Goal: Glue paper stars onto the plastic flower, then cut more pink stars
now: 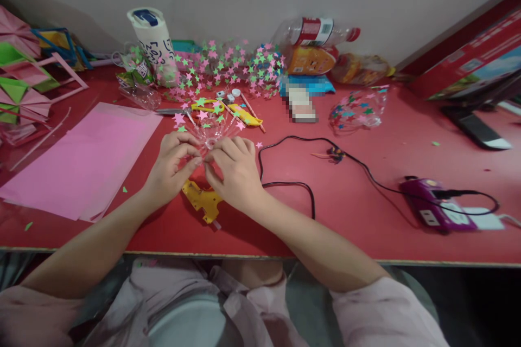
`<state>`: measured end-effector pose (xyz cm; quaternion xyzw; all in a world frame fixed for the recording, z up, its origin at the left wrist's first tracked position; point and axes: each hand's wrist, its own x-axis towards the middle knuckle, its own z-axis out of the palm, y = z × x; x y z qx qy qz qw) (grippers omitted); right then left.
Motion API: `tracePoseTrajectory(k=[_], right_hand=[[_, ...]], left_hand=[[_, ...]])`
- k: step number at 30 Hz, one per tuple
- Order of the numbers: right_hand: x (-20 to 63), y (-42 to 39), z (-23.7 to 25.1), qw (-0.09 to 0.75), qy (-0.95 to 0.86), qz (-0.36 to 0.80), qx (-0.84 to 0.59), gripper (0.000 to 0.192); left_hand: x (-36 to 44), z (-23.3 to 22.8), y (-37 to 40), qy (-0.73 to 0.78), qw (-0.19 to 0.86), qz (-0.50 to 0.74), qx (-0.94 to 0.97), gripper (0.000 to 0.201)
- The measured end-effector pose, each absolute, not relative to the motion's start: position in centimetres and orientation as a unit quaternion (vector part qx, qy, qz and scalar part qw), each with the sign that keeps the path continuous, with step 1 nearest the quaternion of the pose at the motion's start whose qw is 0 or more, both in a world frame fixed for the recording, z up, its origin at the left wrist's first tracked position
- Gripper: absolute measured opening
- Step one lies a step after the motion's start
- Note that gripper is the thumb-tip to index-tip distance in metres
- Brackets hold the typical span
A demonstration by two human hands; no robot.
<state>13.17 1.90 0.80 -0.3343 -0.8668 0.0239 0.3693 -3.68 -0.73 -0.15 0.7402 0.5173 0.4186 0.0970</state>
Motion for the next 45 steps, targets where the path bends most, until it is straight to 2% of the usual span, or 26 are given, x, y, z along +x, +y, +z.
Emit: tracePoseTrajectory(k=[27, 45], right_hand=[[13.09, 1.84, 0.70, 0.387, -0.866, 0.004, -0.316, 0.007], [13.16, 1.85, 0.72, 0.363, -0.873, 0.013, -0.325, 0.011]], left_hand=[[-3.90, -0.33, -0.56, 0.494, 0.101, 0.427, 0.751, 0.007], [-3.89, -0.48, -0.40, 0.498, 0.104, 0.428, 0.747, 0.011]])
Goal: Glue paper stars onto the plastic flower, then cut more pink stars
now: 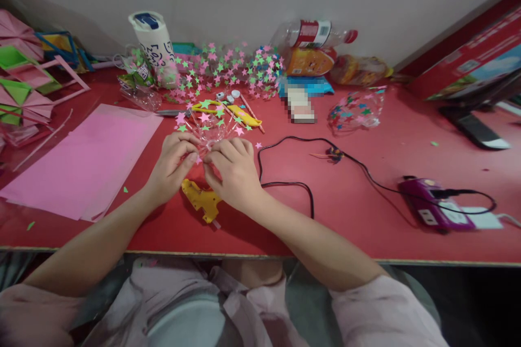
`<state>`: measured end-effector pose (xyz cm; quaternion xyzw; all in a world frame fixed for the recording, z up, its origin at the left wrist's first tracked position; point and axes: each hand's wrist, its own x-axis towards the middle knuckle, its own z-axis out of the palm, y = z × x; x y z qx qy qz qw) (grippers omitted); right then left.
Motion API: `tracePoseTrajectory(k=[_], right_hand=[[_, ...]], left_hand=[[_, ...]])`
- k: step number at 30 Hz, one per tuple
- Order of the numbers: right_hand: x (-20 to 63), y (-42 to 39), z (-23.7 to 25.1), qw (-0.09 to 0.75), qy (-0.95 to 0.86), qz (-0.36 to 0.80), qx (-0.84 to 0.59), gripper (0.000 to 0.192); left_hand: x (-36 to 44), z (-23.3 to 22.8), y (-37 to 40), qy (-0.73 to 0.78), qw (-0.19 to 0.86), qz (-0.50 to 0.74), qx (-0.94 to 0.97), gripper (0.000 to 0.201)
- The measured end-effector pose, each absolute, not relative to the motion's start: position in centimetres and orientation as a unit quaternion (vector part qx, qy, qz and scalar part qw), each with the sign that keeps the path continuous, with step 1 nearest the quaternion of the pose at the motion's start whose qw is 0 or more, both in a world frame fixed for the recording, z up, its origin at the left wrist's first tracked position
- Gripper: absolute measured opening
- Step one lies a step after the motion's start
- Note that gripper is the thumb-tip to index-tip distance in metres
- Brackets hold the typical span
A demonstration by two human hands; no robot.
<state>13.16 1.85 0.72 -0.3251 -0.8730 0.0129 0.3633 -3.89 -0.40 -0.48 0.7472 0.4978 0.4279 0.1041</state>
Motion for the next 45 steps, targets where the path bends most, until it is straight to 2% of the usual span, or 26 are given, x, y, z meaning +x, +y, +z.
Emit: tracePoseTrajectory(k=[16, 24, 34, 40, 45], right_hand=[[13.21, 1.94, 0.70, 0.378, -0.872, 0.007, -0.311, 0.008], [13.35, 2.25, 0.64, 0.381, -0.877, 0.033, -0.292, 0.008], [13.47, 2.33, 0.73, 0.398, -0.874, 0.049, -0.273, 0.008], [13.71, 2.56, 0.92, 0.420, -0.865, 0.047, -0.270, 0.009], [13.89, 2.52, 1.16, 0.421, -0.856, 0.068, -0.292, 0.012]], left_hand=[[-3.87, -0.51, -0.23, 0.510, 0.084, 0.426, 0.743, 0.011], [-4.36, -0.58, -0.03, 0.477, -0.030, 0.426, 0.768, 0.018], [-4.40, -0.31, -0.27, 0.506, -0.005, 0.414, 0.757, 0.024], [-4.44, -0.49, -0.03, 0.512, -0.002, 0.397, 0.762, 0.037], [-4.62, -0.73, 0.19, 0.523, 0.003, 0.407, 0.749, 0.034]])
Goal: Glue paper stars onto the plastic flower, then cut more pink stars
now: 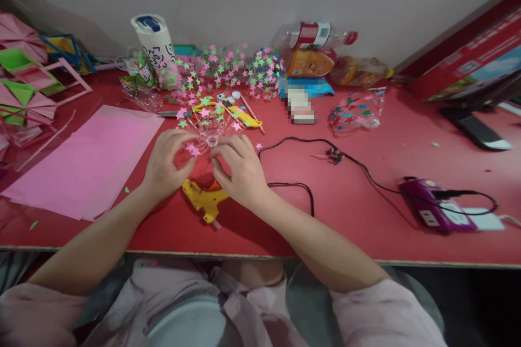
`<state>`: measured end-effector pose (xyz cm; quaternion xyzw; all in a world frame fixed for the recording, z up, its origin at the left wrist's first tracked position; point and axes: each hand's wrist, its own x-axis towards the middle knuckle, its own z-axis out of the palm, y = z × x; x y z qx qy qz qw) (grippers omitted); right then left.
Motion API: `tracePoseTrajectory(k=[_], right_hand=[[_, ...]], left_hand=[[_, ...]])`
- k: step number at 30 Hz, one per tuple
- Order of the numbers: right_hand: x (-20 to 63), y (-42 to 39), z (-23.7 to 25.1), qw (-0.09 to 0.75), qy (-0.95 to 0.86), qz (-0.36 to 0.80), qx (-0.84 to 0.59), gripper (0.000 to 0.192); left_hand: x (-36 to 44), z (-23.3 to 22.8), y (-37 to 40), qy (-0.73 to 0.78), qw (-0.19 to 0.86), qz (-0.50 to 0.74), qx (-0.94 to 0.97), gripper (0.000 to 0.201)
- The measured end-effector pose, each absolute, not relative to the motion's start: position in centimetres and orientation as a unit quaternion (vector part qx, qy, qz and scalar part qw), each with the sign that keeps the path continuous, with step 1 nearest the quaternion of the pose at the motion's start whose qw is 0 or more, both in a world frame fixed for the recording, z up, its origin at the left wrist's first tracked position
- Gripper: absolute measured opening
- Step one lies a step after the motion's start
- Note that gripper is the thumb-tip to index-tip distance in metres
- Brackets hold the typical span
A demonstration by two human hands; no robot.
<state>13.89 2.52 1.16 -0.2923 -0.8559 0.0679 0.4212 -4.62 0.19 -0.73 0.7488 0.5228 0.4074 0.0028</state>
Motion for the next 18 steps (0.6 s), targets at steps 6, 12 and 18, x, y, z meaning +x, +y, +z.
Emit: tracePoseTrajectory(k=[6, 12, 18], right_hand=[[14.11, 2.81, 1.15, 0.426, -0.851, 0.071, -0.298, 0.013], [14.03, 2.75, 1.09, 0.426, -0.855, 0.068, -0.287, 0.012], [14.00, 2.66, 1.16, 0.421, -0.849, 0.108, -0.300, 0.012]], left_hand=[[-4.80, -0.83, 0.46, 0.532, 0.002, 0.416, 0.737, 0.014], [-4.91, -1.30, 0.84, 0.529, -0.019, 0.417, 0.738, 0.010], [-4.95, -1.37, 1.00, 0.529, -0.023, 0.427, 0.733, 0.012]])
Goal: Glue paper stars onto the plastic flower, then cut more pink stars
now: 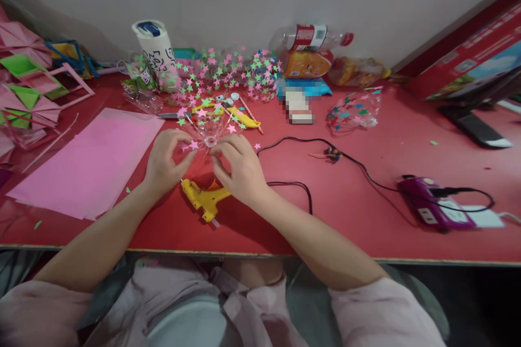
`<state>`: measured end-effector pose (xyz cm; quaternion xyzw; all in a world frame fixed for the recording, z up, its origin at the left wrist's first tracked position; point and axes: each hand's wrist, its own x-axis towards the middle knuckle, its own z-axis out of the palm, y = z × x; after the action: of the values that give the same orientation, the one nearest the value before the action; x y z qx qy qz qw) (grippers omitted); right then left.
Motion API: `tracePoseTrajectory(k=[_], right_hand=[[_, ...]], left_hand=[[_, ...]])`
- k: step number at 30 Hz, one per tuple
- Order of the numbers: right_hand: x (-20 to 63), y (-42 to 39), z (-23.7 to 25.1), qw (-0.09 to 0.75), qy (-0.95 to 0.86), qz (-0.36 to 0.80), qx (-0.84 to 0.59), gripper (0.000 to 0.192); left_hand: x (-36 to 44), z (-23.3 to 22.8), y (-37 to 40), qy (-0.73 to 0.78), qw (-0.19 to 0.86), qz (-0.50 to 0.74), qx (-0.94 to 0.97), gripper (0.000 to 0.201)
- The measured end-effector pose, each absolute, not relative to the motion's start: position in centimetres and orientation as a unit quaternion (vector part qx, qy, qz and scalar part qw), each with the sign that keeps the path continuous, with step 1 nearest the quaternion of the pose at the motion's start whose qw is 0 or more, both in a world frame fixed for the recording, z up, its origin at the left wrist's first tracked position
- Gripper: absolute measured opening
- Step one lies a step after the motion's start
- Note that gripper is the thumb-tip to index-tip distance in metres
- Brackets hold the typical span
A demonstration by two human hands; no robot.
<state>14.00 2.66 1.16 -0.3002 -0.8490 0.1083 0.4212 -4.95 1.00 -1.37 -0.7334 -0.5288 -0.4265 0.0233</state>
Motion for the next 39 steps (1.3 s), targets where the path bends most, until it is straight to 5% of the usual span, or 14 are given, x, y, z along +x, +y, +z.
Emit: tracePoseTrajectory(k=[24, 31, 39], right_hand=[[16.7, 6.0, 1.5, 0.466, -0.775, 0.104, -0.414, 0.018], [18.6, 9.1, -0.8, 0.152, -0.861, -0.051, -0.483, 0.014], [18.1, 9.2, -2.1, 0.068, -0.878, -0.071, -0.468, 0.019]], left_hand=[[-6.7, -1.1, 1.5, -0.557, 0.059, -0.446, -0.698, 0.045], [-6.8, -1.4, 1.7, -0.553, 0.068, -0.454, -0.696, 0.046], [-6.6, -1.5, 1.7, -0.542, 0.054, -0.454, -0.705, 0.046]])
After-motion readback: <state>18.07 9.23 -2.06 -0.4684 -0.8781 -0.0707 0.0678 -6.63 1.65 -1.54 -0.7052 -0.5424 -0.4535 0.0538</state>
